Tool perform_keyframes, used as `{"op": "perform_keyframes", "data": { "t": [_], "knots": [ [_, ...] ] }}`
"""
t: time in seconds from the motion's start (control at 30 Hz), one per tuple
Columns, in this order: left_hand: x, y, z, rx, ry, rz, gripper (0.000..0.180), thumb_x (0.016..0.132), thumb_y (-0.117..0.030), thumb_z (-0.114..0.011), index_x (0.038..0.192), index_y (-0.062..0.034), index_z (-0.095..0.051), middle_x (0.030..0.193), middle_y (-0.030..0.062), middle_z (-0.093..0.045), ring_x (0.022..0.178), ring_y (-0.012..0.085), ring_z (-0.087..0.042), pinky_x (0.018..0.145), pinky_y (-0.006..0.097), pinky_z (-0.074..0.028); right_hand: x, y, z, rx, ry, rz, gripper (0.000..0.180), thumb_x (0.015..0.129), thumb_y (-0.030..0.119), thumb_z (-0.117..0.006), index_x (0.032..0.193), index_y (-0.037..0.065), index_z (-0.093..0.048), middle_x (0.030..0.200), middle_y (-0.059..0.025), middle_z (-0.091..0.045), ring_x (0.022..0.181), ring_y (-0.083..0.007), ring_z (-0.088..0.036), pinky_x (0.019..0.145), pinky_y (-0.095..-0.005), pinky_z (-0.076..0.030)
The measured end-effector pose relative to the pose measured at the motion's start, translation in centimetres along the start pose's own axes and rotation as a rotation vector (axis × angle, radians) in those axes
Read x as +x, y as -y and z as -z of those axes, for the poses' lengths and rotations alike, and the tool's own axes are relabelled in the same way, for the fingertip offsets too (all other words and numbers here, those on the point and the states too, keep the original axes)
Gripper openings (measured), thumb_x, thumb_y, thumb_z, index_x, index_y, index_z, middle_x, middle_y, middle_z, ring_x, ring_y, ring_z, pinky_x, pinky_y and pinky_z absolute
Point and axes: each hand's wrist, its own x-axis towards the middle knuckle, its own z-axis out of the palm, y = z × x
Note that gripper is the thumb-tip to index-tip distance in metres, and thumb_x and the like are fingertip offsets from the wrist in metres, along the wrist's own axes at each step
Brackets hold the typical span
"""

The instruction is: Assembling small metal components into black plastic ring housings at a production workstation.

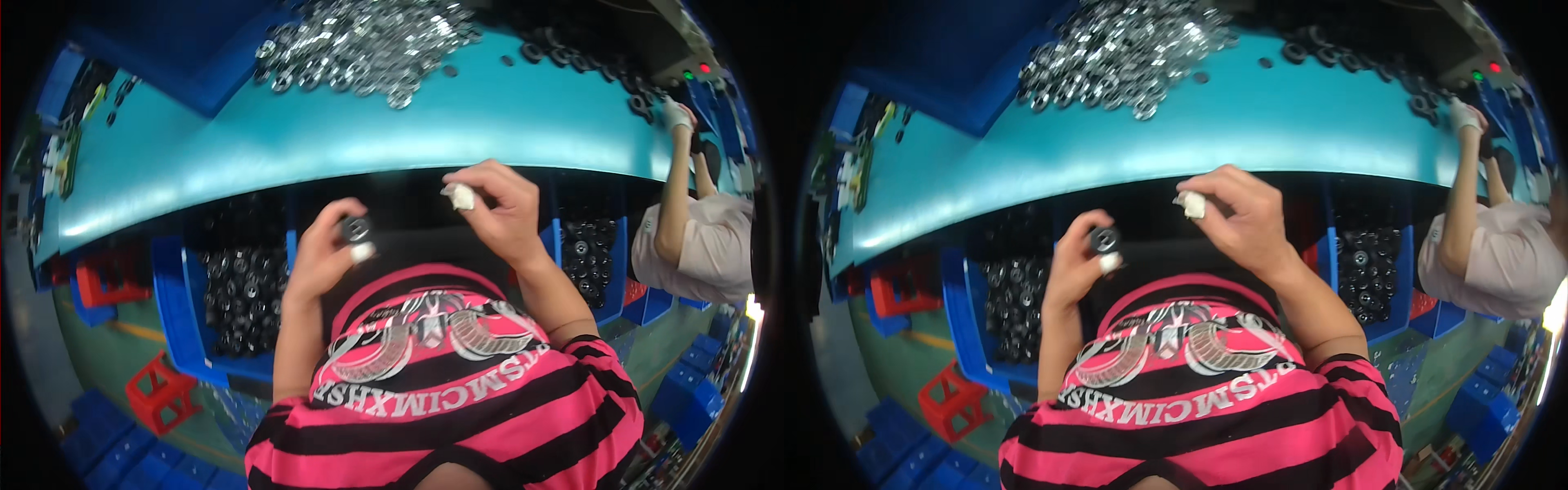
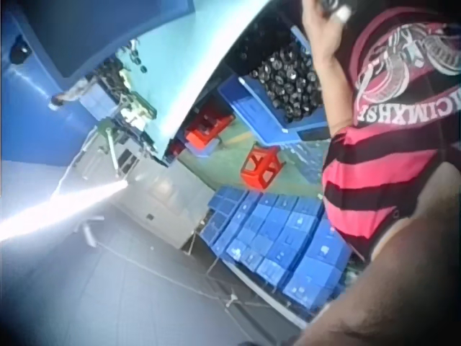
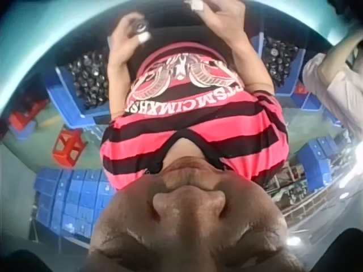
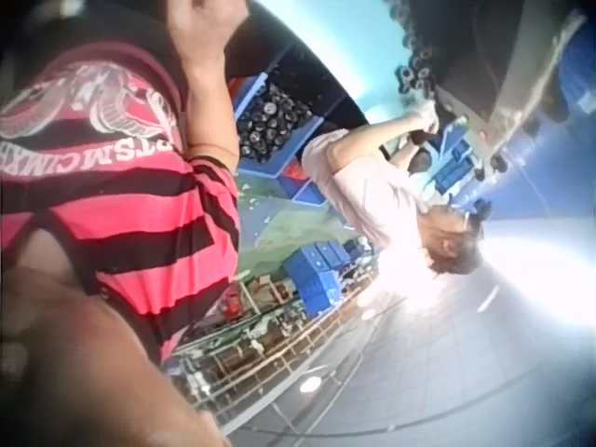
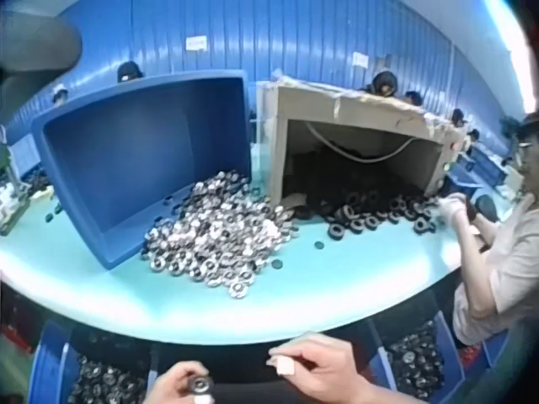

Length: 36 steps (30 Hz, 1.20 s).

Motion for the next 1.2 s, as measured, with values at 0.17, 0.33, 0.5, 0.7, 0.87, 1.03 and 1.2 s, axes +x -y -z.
{"op": "perform_keyframes", "data": {
  "t": [0.17, 0.33, 0.5, 0.7, 0.87, 1.03, 1.2],
  "knots": [
    [-4.1, 0.0, 7.2, 0.315, -0.271, 0.085, 0.049, 0.078, 0.001, -0.074, 0.122, -0.0083, -0.056, 0.082, -0.0030, -0.059, 0.067, 0.0057, -0.054, 0.058, 0.022, -0.045, 7.6, -3.7, 8.6, -0.320, -0.240, 0.057, 0.014, 0.085, 0.007, -0.072, 0.098, 0.004, -0.075, 0.085, -0.0080, -0.071, 0.072, -0.0172, -0.068, 0.066, -0.0284, -0.052],
    [-10.9, 4.1, 14.6, 1.236, -0.620, 0.307, 0.059, 0.076, 0.001, -0.074, 0.132, -0.0084, -0.056, 0.079, 0.0132, -0.066, 0.071, 0.0285, -0.064, 0.067, 0.041, -0.050, 17.0, -12.1, 11.6, -0.614, -0.131, -0.005, 0.025, 0.087, 0.023, -0.071, 0.108, 0.009, -0.075, 0.098, -0.0088, -0.071, 0.088, -0.0245, -0.070, 0.079, -0.0373, -0.055],
    [-10.2, 2.8, 12.6, 1.364, -0.726, 0.175, 0.062, 0.079, -0.001, -0.073, 0.138, -0.0096, -0.055, 0.080, 0.0161, -0.069, 0.075, 0.0336, -0.067, 0.070, 0.045, -0.051, 22.3, -14.8, 9.4, -0.890, -0.020, -0.070, 0.030, 0.088, 0.028, -0.069, 0.114, 0.013, -0.074, 0.122, -0.0117, -0.060, 0.109, -0.0330, -0.065, 0.090, -0.0456, -0.055],
    [-3.7, -2.3, 1.9, 0.824, -0.351, -0.216, 0.043, 0.087, -0.001, -0.068, 0.129, -0.0055, -0.063, 0.079, 0.0081, -0.067, 0.073, 0.0174, -0.065, 0.069, 0.032, -0.052, 22.2, -15.4, 8.6, -0.901, -0.065, -0.028, 0.027, 0.089, 0.030, -0.070, 0.109, 0.013, -0.074, 0.122, -0.0100, -0.060, 0.105, -0.0300, -0.066, 0.087, -0.0447, -0.055],
    [-0.6, -1.9, -2.8, -0.020, 0.093, -0.174, 0.043, 0.100, -0.018, -0.063, 0.139, -0.0004, -0.054, 0.096, 0.0121, -0.068, 0.082, 0.0166, -0.065, 0.072, 0.029, -0.055, 12.4, -2.8, 4.0, -0.289, 0.097, 0.326, 0.023, 0.081, 0.010, -0.075, 0.103, 0.009, -0.071, 0.112, -0.0071, -0.066, 0.095, -0.0203, -0.068, 0.075, -0.0342, -0.055],
    [2.6, -2.6, -6.2, -0.540, 0.242, -0.157, 0.058, 0.105, -0.035, -0.053, 0.150, -0.0031, -0.035, 0.124, 0.0133, -0.059, 0.106, 0.0220, -0.062, 0.083, 0.038, -0.057, 3.6, 1.8, -0.8, -0.222, 0.330, 0.406, 0.029, 0.069, 0.005, -0.077, 0.098, 0.008, -0.072, 0.110, -0.0087, -0.064, 0.094, -0.0261, -0.066, 0.077, -0.0373, -0.057],
    [2.9, -0.3, -5.1, -0.759, 0.238, -0.115, 0.052, 0.106, -0.033, -0.052, 0.145, -0.0021, -0.041, 0.118, 0.0160, -0.060, 0.097, 0.0238, -0.065, 0.084, 0.040, -0.057, 4.1, 0.7, -1.9, 0.086, 0.356, 0.173, 0.025, 0.079, 0.006, -0.076, 0.103, 0.005, -0.071, 0.102, -0.0082, -0.066, 0.091, -0.0237, -0.066, 0.070, -0.0324, -0.056]
  ]
}}
